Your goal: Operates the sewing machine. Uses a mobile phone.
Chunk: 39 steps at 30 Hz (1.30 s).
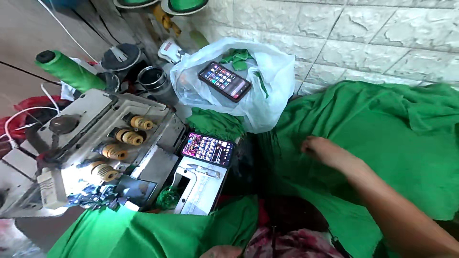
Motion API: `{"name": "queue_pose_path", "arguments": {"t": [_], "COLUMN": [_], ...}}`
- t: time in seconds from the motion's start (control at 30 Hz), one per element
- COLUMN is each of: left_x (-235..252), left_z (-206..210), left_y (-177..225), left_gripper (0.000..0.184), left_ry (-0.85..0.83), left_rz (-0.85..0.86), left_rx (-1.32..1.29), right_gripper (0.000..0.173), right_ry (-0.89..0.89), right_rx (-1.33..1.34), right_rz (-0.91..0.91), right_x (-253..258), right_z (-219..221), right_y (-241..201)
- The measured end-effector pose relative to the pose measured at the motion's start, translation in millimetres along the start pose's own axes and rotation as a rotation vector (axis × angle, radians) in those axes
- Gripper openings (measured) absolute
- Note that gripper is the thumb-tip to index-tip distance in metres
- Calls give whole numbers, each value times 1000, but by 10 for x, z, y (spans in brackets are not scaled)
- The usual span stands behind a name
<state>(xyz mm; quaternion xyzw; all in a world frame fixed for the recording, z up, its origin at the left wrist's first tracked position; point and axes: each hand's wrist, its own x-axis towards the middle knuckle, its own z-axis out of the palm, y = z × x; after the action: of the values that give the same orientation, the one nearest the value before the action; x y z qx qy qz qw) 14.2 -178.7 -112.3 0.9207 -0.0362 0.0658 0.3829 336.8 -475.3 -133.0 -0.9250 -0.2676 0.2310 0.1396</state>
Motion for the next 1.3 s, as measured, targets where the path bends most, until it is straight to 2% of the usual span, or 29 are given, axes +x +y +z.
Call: {"name": "queue_pose_path", "arguments": {"t": [0.1,0.2,0.27,0.33,0.4,0.47,0.5,0.53,0.6,0.63,0.67,0.77,0.87,1.0,1.17,1.3], "left_x": [85,157,249,409,607,789,834,841,778,708,620,331,141,5,36,-39], "left_z": [-90,-185,-206,-172,-85,32,82,116,92,35,-41,-258,-373,-438,-385,-468], "left_y": [34,85,124,195,300,417,478,532,591,600,600,633,681,720,531,640], "left_gripper": [21,22,19,19,36,72,81,76,35,21,14,22,27,24,18,21], "left_ry": [-35,3,69,151,210,224,236,268,365,409,436,485,543,649,719,865], "left_rz": [10,36,73,116,132,117,114,134,191,194,182,83,60,47,102,67], "left_rx": [55,47,-63,-212,-319,-440,-517,-591,-647,-650,-670,-772,-774,-814,-595,-681], "right_gripper": [14,25,35,33,27,21,19,18,15,15,14,17,17,17,22,25], "right_ry": [294,617,782,807,679,578,546,511,425,366,297,94,-76,-271,-484,-508], "right_rx": [102,11,-88,-72,-10,81,129,184,323,421,539,818,923,1060,1006,820], "right_rz": [-145,-315,-525,-758,-979,-1166,-1236,-1290,-1362,-1379,-1387,-1368,-1362,-1329,-1326,-1327], "right_x": [-122,-307,-439,-582,-633,-635,-624,-615,-594,-586,-575,-537,-477,-369,-288,-144], "right_z": [-328,-790,-1016,-1062,-937,-732,-632,-549,-435,-390,-346,-205,-46,92,201,235], "right_y": [114,75,-133,-522,-975,-1427,-1606,-1738,-1889,-1933,-1971,-2084,-2184,-2233,-2245,-2136]}}
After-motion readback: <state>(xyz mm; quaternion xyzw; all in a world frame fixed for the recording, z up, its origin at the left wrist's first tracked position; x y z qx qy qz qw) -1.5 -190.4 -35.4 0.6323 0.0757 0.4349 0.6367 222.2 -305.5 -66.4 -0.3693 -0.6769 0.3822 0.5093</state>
